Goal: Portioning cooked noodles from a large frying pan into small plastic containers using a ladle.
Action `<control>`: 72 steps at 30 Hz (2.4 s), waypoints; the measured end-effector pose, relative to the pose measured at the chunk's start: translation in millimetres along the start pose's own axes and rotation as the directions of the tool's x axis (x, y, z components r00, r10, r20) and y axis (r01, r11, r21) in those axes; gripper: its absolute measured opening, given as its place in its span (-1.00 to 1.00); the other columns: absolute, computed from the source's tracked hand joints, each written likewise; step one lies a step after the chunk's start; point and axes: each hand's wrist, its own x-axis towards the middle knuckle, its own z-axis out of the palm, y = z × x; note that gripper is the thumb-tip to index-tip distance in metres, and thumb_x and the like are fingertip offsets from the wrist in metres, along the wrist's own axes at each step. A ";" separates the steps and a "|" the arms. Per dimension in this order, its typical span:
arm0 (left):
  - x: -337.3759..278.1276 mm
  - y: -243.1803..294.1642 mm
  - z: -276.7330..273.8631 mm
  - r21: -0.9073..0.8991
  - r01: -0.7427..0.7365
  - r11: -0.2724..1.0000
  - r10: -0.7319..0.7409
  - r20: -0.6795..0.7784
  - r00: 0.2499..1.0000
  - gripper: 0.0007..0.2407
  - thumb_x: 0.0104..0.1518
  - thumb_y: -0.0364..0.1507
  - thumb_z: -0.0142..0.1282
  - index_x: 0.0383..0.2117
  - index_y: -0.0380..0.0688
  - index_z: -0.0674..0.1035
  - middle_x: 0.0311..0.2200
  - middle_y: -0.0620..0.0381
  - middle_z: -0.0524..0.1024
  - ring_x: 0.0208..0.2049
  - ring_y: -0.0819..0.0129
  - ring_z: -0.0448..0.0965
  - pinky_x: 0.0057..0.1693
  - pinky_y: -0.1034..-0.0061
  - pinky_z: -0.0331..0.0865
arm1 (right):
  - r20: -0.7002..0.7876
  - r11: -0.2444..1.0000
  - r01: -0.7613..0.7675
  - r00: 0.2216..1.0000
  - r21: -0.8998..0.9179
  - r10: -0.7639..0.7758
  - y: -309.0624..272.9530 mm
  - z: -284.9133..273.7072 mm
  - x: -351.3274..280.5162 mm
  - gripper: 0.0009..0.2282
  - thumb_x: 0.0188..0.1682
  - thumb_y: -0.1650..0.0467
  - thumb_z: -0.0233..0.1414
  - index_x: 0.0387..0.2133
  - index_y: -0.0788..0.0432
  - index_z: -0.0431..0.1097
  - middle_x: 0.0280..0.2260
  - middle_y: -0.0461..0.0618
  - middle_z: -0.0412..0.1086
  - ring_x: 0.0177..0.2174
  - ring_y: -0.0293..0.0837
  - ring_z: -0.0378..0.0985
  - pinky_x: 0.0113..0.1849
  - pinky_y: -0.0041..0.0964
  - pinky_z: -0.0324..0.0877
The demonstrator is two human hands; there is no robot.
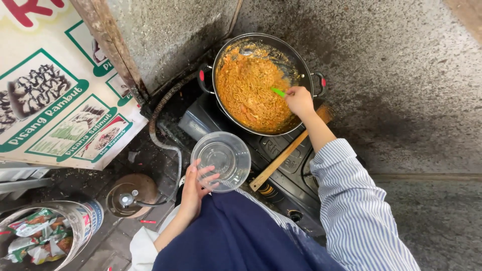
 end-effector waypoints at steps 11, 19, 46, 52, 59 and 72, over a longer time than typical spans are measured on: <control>3.0 24.9 -7.8 -0.006 -0.053 0.999 0.053 -0.010 0.999 -0.48 0.34 -0.12 -0.36 0.35 -0.13 0.09 0.11 -0.33 0.40 0.05 -0.19 0.53 0.05 -0.01 0.47 | 0.165 0.734 -0.214 0.976 0.644 0.140 -6.1 -26.5 -8.1 -0.87 -0.02 0.45 0.11 -0.25 0.25 0.50 -0.74 0.02 0.23 -0.84 -0.35 0.10 -0.75 -0.46 0.00; 6.1 61.3 -0.9 0.037 -0.108 0.993 0.108 0.011 0.994 -0.47 0.33 -0.10 -0.38 0.34 -0.12 0.08 0.12 -0.33 0.37 0.08 -0.22 0.50 0.10 -0.05 0.44 | 0.221 0.685 -0.260 0.964 0.680 0.146 -17.0 -56.6 -39.8 -0.86 -0.03 0.46 0.12 -0.23 0.25 0.50 -0.73 0.00 0.22 -0.84 -0.40 0.06 -0.78 -0.52 -0.05; 83.6 187.9 76.8 0.104 -0.307 0.946 0.261 0.318 0.911 -0.31 0.31 -0.09 0.09 0.35 -0.23 0.00 0.26 -0.32 -0.04 0.32 -0.27 0.07 0.32 -0.17 0.19 | 0.018 0.872 -0.128 0.991 0.473 0.135 -70.4 -226.1 -126.7 -0.87 0.06 0.44 0.07 -0.18 0.22 0.48 -0.71 -0.10 0.22 -0.79 -0.43 0.02 -0.73 -0.56 -0.06; 105.4 197.6 114.6 0.219 -0.201 0.955 0.187 0.082 0.979 -0.30 -0.06 -0.03 0.15 0.26 0.00 0.26 0.06 0.13 0.29 0.21 0.28 0.38 0.28 0.07 0.38 | 0.086 0.877 -0.352 0.935 0.326 0.343 -96.7 -271.5 -139.9 -0.87 0.18 0.45 -0.01 -0.12 0.16 0.50 -0.48 -0.07 0.35 -0.62 -0.37 0.15 -0.61 -0.60 0.03; 151.9 186.7 138.0 0.386 -0.283 0.878 0.298 0.022 0.954 -0.33 -0.03 -0.05 0.22 0.25 0.04 0.30 0.00 0.14 0.29 -0.05 0.36 0.40 0.04 0.42 0.38 | 0.048 0.888 -0.273 0.960 0.371 0.276 -80.3 -294.8 -130.1 -0.90 0.17 0.47 0.03 -0.15 0.21 0.47 -0.55 0.07 0.28 -0.67 -0.27 0.10 -0.62 -0.40 -0.04; 211.2 146.0 174.5 0.490 -0.253 0.834 0.278 0.022 0.960 -0.27 -0.06 0.00 0.24 0.28 0.06 0.28 0.23 0.03 0.26 0.23 0.23 0.33 0.24 0.32 0.31 | 0.074 0.911 -0.250 0.968 0.328 0.239 -104.6 -327.4 -117.1 -0.91 0.19 0.49 0.01 -0.14 0.24 0.45 -0.57 0.08 0.24 -0.68 -0.25 0.05 -0.61 -0.39 -0.03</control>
